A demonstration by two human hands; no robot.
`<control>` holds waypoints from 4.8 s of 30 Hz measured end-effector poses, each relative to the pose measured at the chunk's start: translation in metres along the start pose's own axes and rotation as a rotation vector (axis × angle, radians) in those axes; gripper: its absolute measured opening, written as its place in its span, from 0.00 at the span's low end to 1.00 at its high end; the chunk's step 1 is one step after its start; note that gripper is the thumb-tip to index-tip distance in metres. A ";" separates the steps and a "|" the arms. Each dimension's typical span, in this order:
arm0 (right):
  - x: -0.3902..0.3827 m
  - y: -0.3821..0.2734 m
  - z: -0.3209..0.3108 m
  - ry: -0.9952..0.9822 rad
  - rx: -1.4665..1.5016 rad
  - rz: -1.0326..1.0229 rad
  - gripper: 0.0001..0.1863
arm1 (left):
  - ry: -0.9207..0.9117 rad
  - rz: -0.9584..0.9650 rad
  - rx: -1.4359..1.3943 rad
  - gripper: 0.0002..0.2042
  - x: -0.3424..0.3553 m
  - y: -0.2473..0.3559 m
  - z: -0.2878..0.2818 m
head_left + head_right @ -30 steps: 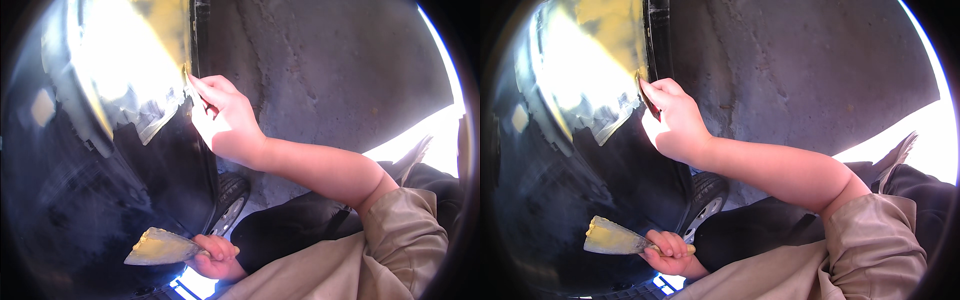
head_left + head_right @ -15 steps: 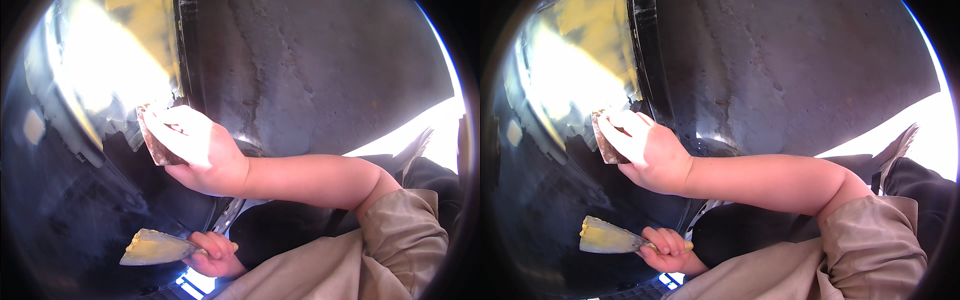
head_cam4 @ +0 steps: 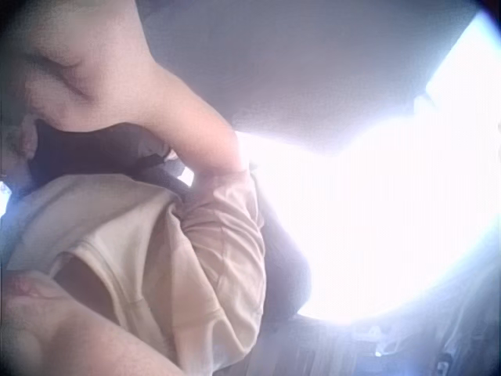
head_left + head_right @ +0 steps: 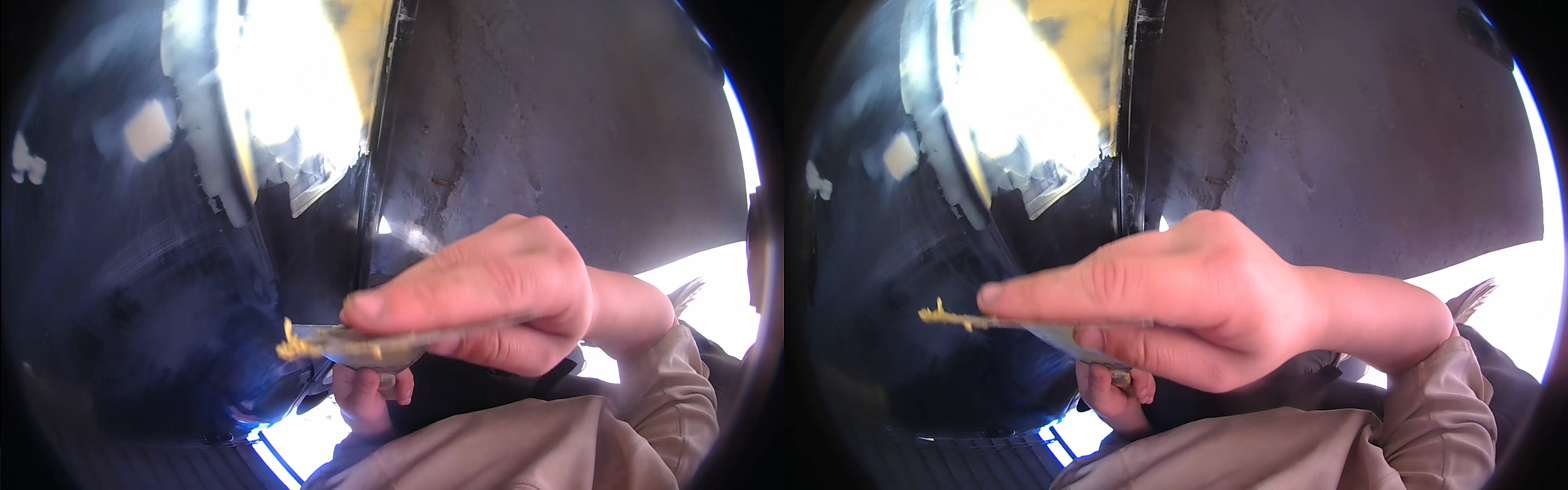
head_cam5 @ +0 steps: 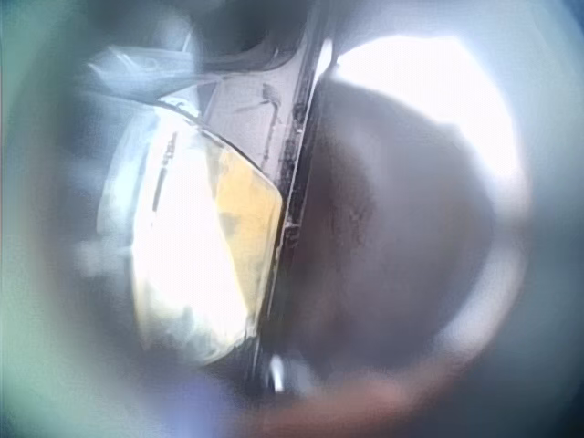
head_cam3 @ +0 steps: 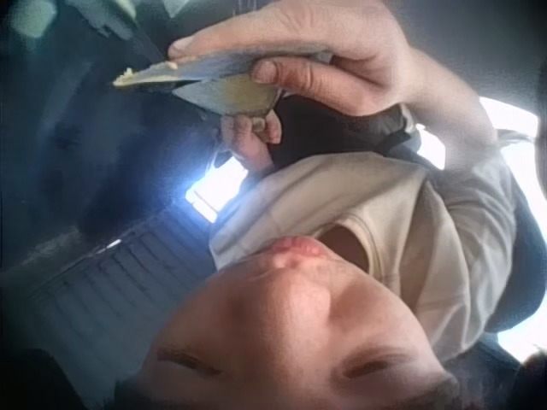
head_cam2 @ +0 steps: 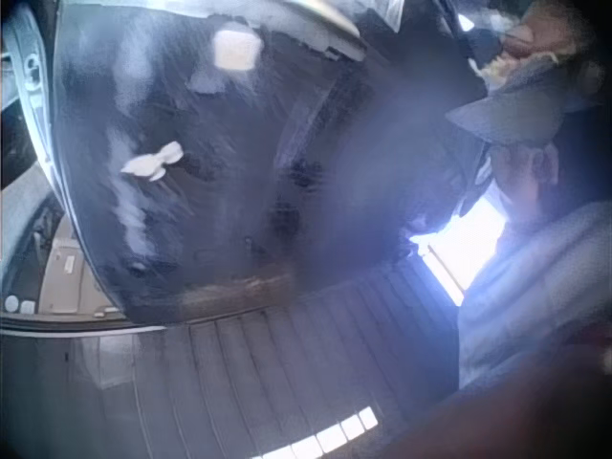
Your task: The person applies yellow body filler to a black car's fender using a putty knife and smooths it with a sanding block. The person then walks to a workbench, places the tools down, and picks up two sanding blocks to compare them.
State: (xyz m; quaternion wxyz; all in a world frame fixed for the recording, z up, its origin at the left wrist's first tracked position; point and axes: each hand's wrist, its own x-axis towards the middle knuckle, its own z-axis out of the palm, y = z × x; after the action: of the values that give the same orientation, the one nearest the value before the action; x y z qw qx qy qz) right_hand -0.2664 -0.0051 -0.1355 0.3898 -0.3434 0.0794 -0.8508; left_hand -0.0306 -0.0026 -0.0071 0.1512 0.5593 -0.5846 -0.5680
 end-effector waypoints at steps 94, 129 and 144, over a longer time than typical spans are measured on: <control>-0.009 -0.029 -0.027 -0.768 -0.562 0.188 0.22 | -0.318 0.526 -0.373 0.23 0.020 -0.004 0.003; 0.015 -0.005 0.014 -0.001 0.522 1.061 0.35 | -0.595 -0.441 -0.164 0.25 0.021 0.050 0.019; -0.031 0.014 -0.008 -0.256 0.199 1.052 0.27 | -0.416 -0.213 -0.495 0.31 0.018 0.020 0.009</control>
State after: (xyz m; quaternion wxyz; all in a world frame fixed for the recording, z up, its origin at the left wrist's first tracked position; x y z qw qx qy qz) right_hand -0.2489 0.0065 -0.1632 0.7995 -0.3197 0.1116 -0.4961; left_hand -0.0534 -0.0189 -0.0011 0.0998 0.4357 -0.3858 -0.8070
